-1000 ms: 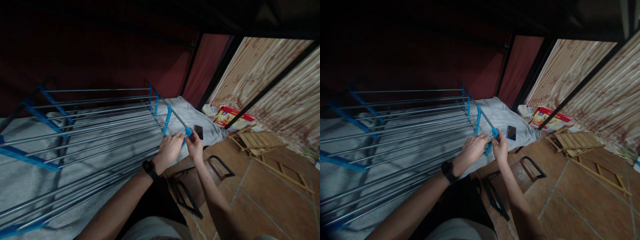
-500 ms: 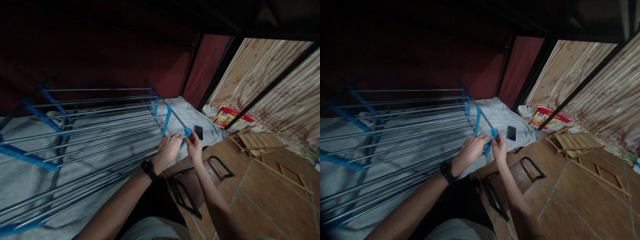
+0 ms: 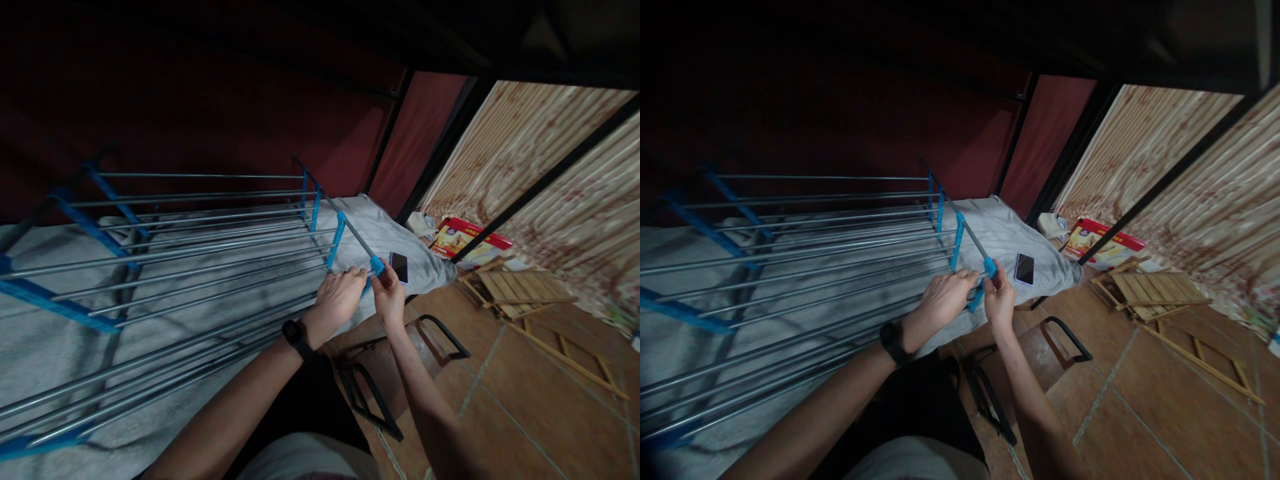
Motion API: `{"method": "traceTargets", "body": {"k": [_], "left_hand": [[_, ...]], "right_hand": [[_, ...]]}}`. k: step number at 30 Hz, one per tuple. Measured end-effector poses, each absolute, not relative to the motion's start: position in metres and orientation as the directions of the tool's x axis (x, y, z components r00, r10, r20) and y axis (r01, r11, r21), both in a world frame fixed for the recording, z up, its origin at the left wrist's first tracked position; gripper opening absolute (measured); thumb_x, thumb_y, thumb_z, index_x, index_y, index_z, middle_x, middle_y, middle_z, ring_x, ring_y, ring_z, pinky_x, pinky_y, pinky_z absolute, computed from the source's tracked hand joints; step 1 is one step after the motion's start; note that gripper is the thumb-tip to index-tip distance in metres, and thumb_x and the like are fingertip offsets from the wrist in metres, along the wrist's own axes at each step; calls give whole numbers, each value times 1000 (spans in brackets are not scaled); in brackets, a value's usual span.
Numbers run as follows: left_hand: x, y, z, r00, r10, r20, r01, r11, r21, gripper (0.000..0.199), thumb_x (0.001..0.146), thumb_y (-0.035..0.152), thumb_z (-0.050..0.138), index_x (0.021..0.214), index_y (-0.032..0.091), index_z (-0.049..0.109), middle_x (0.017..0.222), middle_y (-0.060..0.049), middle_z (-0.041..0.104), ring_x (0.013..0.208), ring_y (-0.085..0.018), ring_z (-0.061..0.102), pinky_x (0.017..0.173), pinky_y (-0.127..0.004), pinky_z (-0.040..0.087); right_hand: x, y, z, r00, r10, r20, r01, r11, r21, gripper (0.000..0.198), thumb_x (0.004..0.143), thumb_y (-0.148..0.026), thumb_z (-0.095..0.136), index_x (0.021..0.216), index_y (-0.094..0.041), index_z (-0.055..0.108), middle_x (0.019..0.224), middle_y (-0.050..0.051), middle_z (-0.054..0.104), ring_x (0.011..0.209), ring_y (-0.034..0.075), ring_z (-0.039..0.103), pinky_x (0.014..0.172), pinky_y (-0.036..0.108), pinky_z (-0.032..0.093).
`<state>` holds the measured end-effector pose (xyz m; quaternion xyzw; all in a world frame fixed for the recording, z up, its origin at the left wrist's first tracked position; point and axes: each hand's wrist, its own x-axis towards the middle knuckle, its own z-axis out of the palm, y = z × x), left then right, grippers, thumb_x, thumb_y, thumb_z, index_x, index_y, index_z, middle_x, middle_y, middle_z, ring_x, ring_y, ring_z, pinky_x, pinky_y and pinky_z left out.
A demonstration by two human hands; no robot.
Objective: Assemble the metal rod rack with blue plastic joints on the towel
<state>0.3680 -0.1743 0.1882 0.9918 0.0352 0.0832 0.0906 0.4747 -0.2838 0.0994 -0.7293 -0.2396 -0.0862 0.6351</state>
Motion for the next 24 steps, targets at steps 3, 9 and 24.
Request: {"method": "traceTargets", "body": {"k": [3,9,24], "left_hand": [[368,-173,188,983,67,169,37,-983,177,37,96,13,27,122,17,53,105,-10,64,88,-23,66,72,-36,50],[367,-172,188,984,51,173,25,-988,153,36,96,12,28,122,16,52,106,-10,64,88,-23,66,71,-35,51],[370,-172,183,976,64,207,29,-985,168,33,94,11,33,119,17,54,100,-8,66,84,-21,67,69,-31,50]], "right_hand": [[473,-284,100,864,248,438,467,-67,-882,51,79,-32,57,128,-18,54,127,10,61,115,22,58,102,42,42],[472,-283,99,860,245,447,472,-50,-880,52,79,-32,59,129,-18,54,128,9,60,116,23,58,104,44,41],[470,-284,100,855,249,455,483,-63,-874,52,81,-33,59,130,-18,54,127,9,61,115,22,58,102,41,43]]}}
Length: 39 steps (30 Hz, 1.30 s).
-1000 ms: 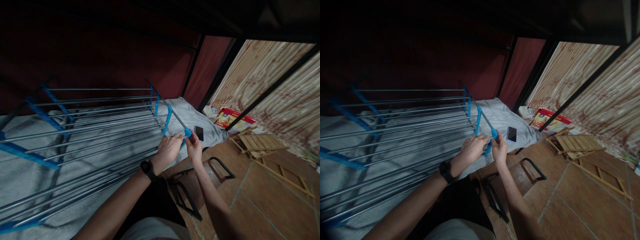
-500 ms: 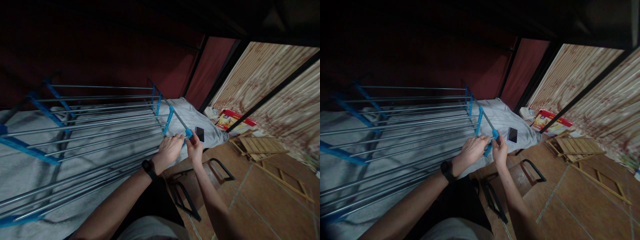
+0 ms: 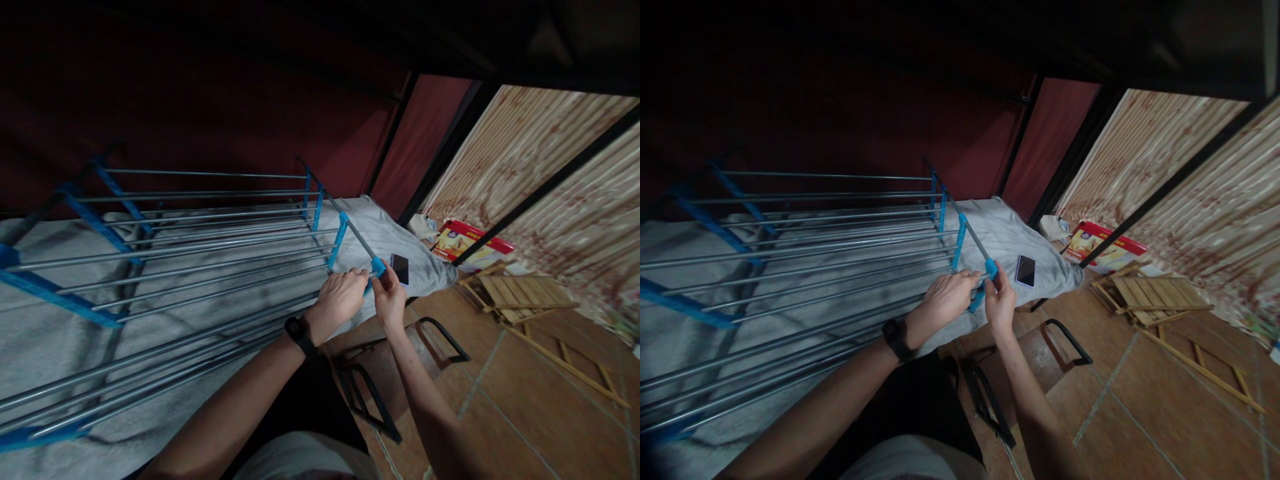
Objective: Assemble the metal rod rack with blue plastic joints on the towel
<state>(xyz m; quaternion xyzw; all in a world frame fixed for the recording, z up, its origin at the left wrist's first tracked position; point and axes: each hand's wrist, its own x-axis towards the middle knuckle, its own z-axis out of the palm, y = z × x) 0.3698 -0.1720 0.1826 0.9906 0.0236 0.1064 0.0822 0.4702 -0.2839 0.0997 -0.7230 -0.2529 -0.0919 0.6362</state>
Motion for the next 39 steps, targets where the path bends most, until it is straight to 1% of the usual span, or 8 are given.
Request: {"method": "traceTargets", "body": {"k": [4,10,15,17,19,23,34,39], "left_hand": [[368,-174,180,970,63,237,34,-992,123,32,95,11,31,119,13,53,101,-10,65,83,-21,66,68,-31,49],[370,-182,172,943,23,331,19,-1000,13,32,93,7,37,121,9,52,106,-13,61,93,-22,62,74,-32,48],[354,-178,173,919,58,389,75,-997,-29,37,94,16,43,130,11,46,105,-13,60,97,-25,58,81,-37,45],[341,-171,173,906,100,410,130,-990,-46,33,93,16,44,126,13,49,103,-12,60,95,-26,58,80,-38,45],[330,-165,171,909,128,397,165,-985,-58,25,93,11,41,114,16,54,99,-10,59,89,-25,58,75,-37,44],[321,-157,169,939,119,323,144,-988,-56,22,92,6,37,100,17,54,93,-8,59,81,-22,60,66,-33,43],[324,-157,172,951,132,281,137,-991,2,16,95,13,38,103,18,51,93,-8,62,78,-19,64,62,-30,41],[324,-157,170,948,165,273,161,-986,37,20,97,18,36,108,17,53,95,-9,65,80,-21,65,66,-32,42]], "right_hand": [[468,-283,102,861,242,447,475,-70,-877,51,81,-33,58,130,-17,54,123,10,63,111,21,60,100,40,45],[463,-280,105,856,247,454,481,-59,-875,50,81,-29,56,129,-17,54,125,10,62,114,21,58,103,40,42],[463,-279,106,858,244,453,477,-47,-878,49,81,-29,56,129,-17,54,124,10,63,112,21,60,102,40,43],[463,-279,106,856,245,455,479,-46,-877,50,81,-30,57,130,-17,54,123,10,63,111,21,60,101,41,43],[462,-280,105,856,243,456,482,-57,-875,51,81,-30,57,130,-18,53,123,10,63,110,21,60,101,41,44],[461,-280,104,861,235,452,480,-77,-874,51,82,-31,58,131,-18,53,123,10,63,110,21,61,100,41,45],[467,-281,100,865,247,436,462,-58,-885,54,80,-34,59,131,-17,53,125,11,62,111,22,60,101,41,43],[469,-280,97,871,246,426,447,-34,-894,53,80,-35,60,129,-17,54,122,10,64,111,22,60,101,41,43]]}}
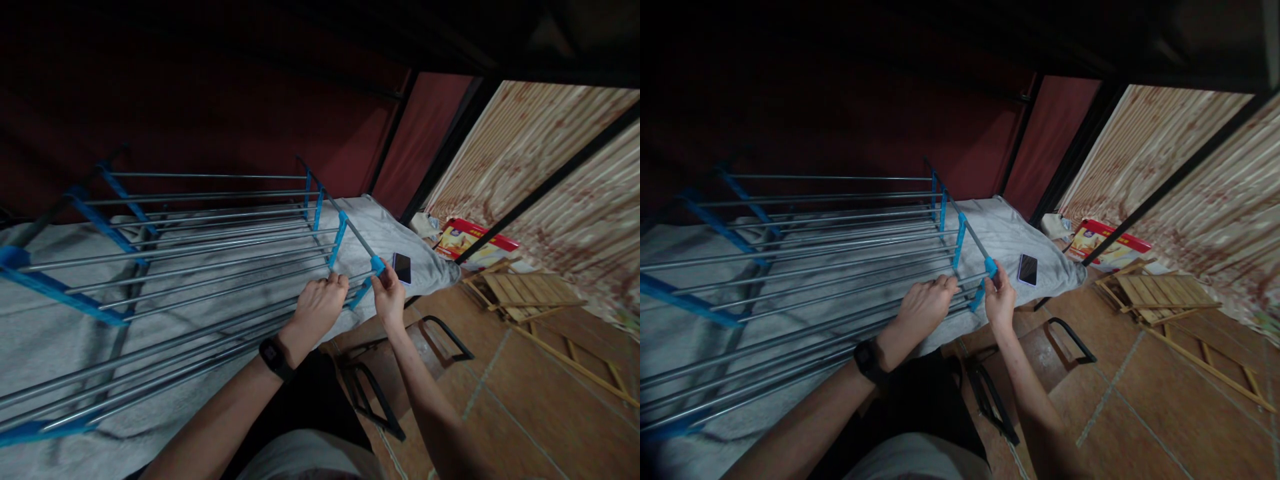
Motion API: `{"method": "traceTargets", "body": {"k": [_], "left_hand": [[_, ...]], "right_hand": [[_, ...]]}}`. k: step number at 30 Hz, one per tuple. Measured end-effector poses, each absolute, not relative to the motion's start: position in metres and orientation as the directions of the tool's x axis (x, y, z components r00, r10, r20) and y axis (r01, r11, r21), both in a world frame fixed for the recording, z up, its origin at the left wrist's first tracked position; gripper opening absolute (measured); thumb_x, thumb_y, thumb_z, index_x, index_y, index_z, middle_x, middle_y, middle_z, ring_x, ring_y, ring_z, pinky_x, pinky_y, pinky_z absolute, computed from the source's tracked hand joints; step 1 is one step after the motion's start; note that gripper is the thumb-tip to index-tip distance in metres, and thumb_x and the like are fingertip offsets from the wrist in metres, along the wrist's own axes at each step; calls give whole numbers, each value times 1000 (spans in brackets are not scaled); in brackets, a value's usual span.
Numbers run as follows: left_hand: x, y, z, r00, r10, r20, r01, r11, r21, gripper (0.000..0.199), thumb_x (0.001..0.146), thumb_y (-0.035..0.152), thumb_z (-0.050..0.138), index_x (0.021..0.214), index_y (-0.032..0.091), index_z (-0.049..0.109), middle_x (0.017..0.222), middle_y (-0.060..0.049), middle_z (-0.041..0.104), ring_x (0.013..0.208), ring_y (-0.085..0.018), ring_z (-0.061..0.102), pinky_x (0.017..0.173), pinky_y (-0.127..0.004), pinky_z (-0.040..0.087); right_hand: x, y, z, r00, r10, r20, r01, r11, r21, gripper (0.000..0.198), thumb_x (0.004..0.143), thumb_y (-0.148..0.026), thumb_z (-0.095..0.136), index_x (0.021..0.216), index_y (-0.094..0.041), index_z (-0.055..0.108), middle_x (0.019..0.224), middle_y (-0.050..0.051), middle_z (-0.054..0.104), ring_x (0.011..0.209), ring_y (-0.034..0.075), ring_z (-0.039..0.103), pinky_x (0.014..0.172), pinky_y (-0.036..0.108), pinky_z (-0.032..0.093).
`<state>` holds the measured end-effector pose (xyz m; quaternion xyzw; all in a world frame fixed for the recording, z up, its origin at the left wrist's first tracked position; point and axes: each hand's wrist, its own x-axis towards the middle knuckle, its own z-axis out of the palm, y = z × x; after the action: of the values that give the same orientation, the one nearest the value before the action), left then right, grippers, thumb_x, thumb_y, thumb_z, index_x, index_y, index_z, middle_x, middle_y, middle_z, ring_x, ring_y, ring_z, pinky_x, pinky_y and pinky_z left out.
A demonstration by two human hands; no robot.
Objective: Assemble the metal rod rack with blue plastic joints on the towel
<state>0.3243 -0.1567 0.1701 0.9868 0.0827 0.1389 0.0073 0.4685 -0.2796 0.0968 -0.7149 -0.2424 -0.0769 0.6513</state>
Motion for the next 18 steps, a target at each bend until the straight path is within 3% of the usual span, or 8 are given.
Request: {"method": "traceTargets", "body": {"k": [10,18], "left_hand": [[330,-153,175,956,197,219,162,-973,166,26,100,32,34,100,20,57,91,-5,69,81,-22,66,69,-33,43],[329,-161,181,947,161,277,143,-986,82,22,98,23,38,106,14,56,90,-8,66,78,-23,65,65,-34,43]], "right_hand": [[466,-279,99,864,267,427,444,-3,-896,50,81,-34,59,128,-18,55,125,9,62,112,22,59,100,40,45],[466,-283,101,863,259,433,469,-96,-878,54,81,-35,58,131,-17,53,120,10,64,106,22,61,98,40,45]]}}
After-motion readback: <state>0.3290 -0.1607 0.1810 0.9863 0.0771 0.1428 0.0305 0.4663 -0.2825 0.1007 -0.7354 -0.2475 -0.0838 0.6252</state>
